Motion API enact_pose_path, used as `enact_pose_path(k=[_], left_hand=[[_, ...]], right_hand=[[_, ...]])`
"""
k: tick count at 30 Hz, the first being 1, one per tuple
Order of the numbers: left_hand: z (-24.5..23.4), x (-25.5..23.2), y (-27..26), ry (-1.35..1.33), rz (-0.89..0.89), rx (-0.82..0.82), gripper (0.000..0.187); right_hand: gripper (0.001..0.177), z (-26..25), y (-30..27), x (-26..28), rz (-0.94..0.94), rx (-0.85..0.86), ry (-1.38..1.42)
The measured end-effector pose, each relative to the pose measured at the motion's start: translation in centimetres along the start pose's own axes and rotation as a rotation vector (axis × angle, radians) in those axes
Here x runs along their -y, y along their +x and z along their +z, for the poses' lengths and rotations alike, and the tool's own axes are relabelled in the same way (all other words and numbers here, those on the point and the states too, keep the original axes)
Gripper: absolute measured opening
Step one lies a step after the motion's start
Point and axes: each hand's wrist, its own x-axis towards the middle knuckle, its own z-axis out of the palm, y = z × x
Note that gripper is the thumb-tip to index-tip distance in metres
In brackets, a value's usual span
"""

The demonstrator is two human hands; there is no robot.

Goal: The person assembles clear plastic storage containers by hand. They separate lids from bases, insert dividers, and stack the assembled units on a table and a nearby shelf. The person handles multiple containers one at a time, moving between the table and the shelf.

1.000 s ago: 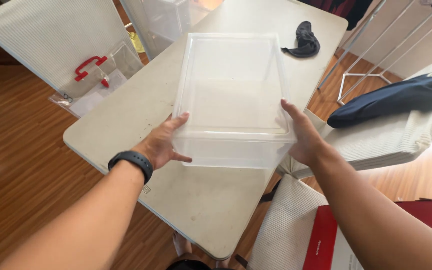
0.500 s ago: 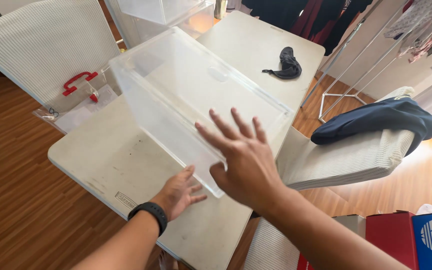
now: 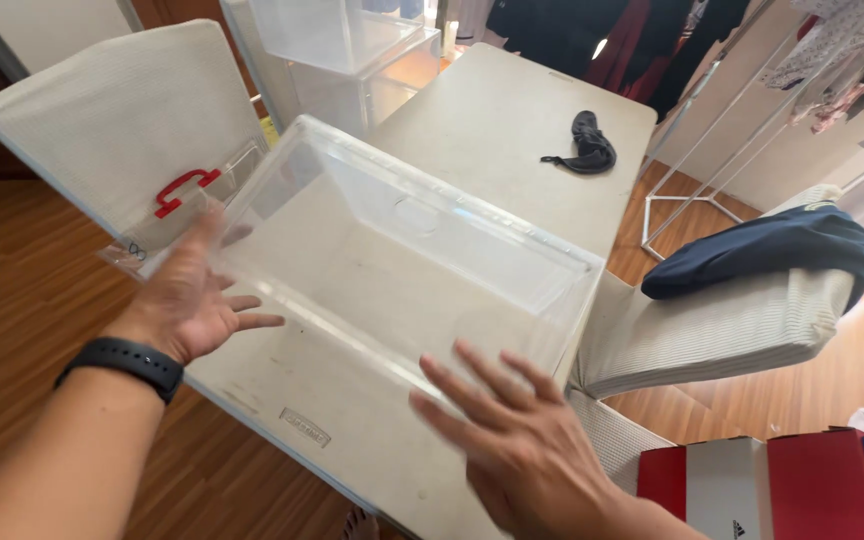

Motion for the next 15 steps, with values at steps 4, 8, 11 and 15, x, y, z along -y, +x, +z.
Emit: enact_pose_path(k=[4,8,11,15], left_hand=[[-1.5,1.6,1.4,-0.072,0.100,0.193,0.075],[-1.3,3.0,-0.4,-0.124,0.067,0.226,0.071],[-2.9,3.4,-3.9,-0.251,0.075,0.164,0.070],[-4.1,4.7,-6.6,-0.286,0.187,0.015,0.066]], right_hand=[[0.082,1.7,-0.9,-1.6,0.858,-0.515,0.908],[0.074,-0.3,0.3,-4.5,1.490,-0.440,1.574],[0.077,-1.7,2.5,-4.0,1.677,-0.276,1.509],[0.085,-0.8,5.2,-5.1,1.509,-0.070,1.496]])
